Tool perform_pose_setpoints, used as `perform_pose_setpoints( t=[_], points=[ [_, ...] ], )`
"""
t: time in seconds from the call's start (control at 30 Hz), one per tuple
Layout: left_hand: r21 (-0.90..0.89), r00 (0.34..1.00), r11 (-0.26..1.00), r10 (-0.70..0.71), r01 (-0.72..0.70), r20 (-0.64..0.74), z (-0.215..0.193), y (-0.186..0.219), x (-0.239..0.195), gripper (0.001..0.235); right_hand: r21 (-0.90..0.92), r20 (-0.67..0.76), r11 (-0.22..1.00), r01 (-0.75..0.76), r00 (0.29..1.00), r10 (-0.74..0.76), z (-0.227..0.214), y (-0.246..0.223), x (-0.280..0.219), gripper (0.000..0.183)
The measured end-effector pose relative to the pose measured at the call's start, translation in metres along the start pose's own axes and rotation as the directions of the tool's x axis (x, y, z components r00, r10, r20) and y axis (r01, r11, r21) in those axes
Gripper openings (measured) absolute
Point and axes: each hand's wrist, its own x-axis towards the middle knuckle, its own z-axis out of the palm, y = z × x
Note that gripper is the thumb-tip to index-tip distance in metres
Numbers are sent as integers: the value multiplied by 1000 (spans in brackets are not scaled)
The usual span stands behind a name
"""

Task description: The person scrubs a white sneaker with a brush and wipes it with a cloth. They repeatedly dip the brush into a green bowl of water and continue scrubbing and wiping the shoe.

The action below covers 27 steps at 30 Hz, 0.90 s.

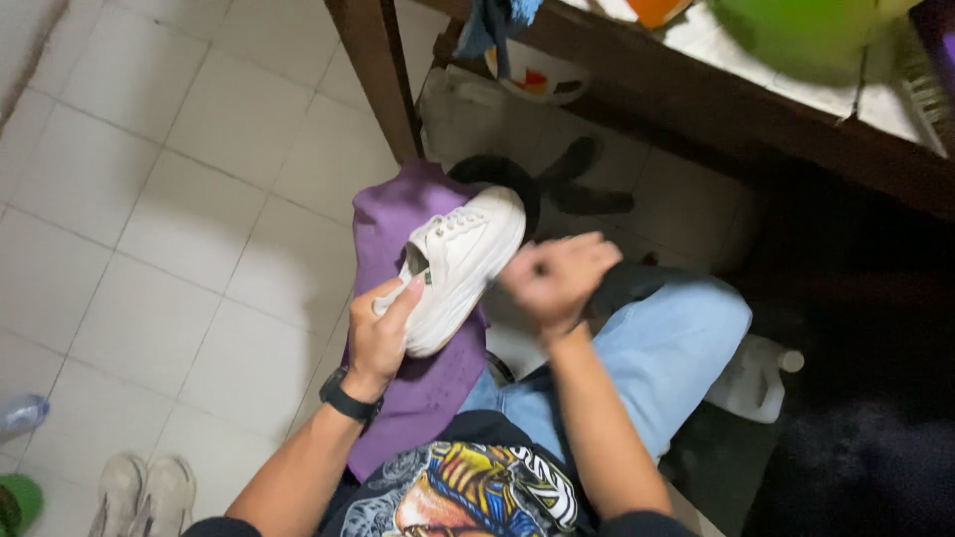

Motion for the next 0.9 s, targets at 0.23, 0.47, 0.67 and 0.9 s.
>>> perform_pose_setpoints(
  t=[0.23, 0.47, 0.67, 0.9],
  points=[
    [-7, 1000, 1000, 0, 0, 3, 1, -9, 2, 34, -60, 86, 990, 131, 988, -126, -8, -59, -3, 32],
    [1, 1000, 1000, 2, -2, 0, 3, -11, 8, 30, -276, 152, 960, 52, 988, -10, -11, -63, -6, 31],
    [14, 1000, 1000, 2, -2, 21, 0, -9, -3, 28, -210, -89, 950, -230, 972, 216, 0, 7, -11, 33],
    [-151, 1000, 988, 12, -12, 1, -11, 5, -13, 27, -123, -46, 987, -101, 994, 95, 3, 2, -10, 29]
  ],
)
